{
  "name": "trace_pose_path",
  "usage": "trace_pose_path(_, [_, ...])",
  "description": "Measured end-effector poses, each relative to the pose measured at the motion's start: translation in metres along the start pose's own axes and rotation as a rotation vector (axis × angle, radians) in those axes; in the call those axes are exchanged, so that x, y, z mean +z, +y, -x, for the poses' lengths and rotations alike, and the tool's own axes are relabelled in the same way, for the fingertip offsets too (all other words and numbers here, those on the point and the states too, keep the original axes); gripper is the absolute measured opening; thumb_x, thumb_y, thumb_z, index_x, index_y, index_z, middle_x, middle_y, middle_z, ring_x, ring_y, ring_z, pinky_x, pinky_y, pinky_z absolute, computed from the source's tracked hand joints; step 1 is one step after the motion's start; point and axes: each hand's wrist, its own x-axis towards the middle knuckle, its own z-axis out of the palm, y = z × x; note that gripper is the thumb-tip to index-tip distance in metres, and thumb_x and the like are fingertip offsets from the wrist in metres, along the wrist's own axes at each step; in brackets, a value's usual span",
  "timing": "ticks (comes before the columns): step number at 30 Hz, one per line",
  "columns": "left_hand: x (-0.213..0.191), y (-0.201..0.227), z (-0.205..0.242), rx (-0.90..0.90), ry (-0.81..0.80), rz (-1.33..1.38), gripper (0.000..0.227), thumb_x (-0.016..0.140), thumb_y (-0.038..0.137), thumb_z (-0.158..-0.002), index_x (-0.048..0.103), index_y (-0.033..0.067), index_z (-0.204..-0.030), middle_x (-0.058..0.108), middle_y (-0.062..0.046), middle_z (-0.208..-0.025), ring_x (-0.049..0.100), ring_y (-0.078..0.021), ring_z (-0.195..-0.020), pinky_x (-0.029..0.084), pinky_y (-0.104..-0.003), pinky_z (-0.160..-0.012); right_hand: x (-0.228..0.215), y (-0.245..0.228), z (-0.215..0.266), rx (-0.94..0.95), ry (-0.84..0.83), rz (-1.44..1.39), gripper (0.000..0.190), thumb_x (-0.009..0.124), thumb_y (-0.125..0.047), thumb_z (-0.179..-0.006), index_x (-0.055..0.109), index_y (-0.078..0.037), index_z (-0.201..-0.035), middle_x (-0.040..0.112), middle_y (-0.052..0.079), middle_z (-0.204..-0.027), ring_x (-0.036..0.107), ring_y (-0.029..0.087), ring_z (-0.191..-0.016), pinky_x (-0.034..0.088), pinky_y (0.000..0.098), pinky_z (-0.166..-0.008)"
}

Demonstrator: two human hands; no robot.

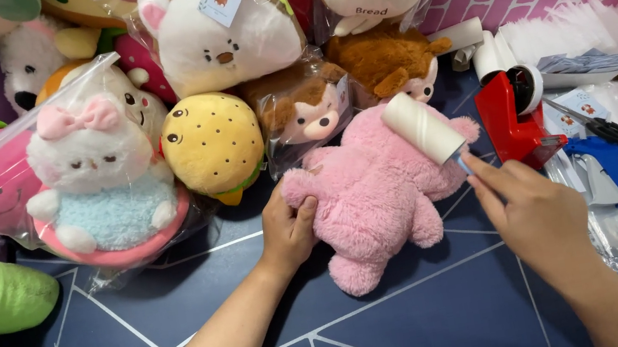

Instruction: Cleaning a pink plush toy using a lint roller to remove dust or lint.

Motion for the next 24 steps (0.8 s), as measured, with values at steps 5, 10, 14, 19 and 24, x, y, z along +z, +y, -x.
trace_pose_path(5, [-0.002, 0.014, -0.006, 0.003, -0.001, 0.037, 0.053, 0.046, 0.048, -0.104, 0.063, 0.0022, -0.123, 0.063, -0.013, -0.116, 0.064, -0.0297, -0.109, 0.049, -0.039, -0.096, -0.017, -0.015, -0.016, -0.097, -0.157, -0.080, 0.037, 0.062, -0.036, -0.101, 0.068, -0.037, -0.138, 0.058, -0.007, -0.081, 0.061, 0.021, -0.063, 0.045, 0.0357, -0.045])
trace_pose_path(10, [-0.004, 0.020, -0.004, -0.019, -0.026, 0.034, 0.054, 0.046, 0.050, -0.103, 0.062, 0.0021, -0.121, 0.061, -0.011, -0.113, 0.064, -0.0275, -0.106, 0.049, -0.038, -0.094, -0.038, -0.028, -0.010, -0.162, -0.363, -0.300, 0.050, 0.062, -0.031, -0.094, 0.060, -0.036, -0.144, 0.059, -0.008, -0.084, 0.064, 0.020, -0.064, 0.049, 0.0376, -0.046])
trace_pose_path(14, [-0.007, 0.030, 0.004, 0.005, -0.062, -0.011, 0.055, 0.045, 0.048, -0.103, 0.063, 0.0017, -0.125, 0.061, -0.013, -0.121, 0.065, -0.0294, -0.110, 0.049, -0.038, -0.095, -0.028, -0.015, -0.022, -0.061, -0.413, -0.282, 0.043, 0.057, -0.038, -0.098, 0.063, -0.040, -0.141, 0.064, -0.008, -0.089, 0.066, 0.018, -0.077, 0.052, 0.0386, -0.054])
trace_pose_path(19, [-0.004, 0.035, 0.004, 0.025, -0.106, -0.008, 0.060, 0.043, 0.051, -0.103, 0.064, 0.0007, -0.129, 0.058, -0.013, -0.129, 0.063, -0.0295, -0.118, 0.048, -0.037, -0.099, -0.012, 0.008, -0.034, 0.131, -0.357, -0.154, 0.039, 0.052, -0.043, -0.103, 0.064, -0.043, -0.140, 0.067, -0.005, -0.095, 0.069, 0.025, -0.088, 0.055, 0.0434, -0.063])
trace_pose_path(24, [-0.017, 0.046, 0.000, 0.114, -0.046, -0.025, 0.048, 0.046, 0.039, -0.104, 0.070, 0.0014, -0.121, 0.060, -0.019, -0.125, 0.064, -0.0345, -0.117, 0.050, -0.043, -0.101, 0.011, 0.022, -0.033, 0.212, -0.375, -0.234, 0.041, 0.052, -0.040, -0.104, 0.068, -0.032, -0.142, 0.075, 0.003, -0.104, 0.069, 0.030, -0.094, 0.054, 0.0471, -0.069])
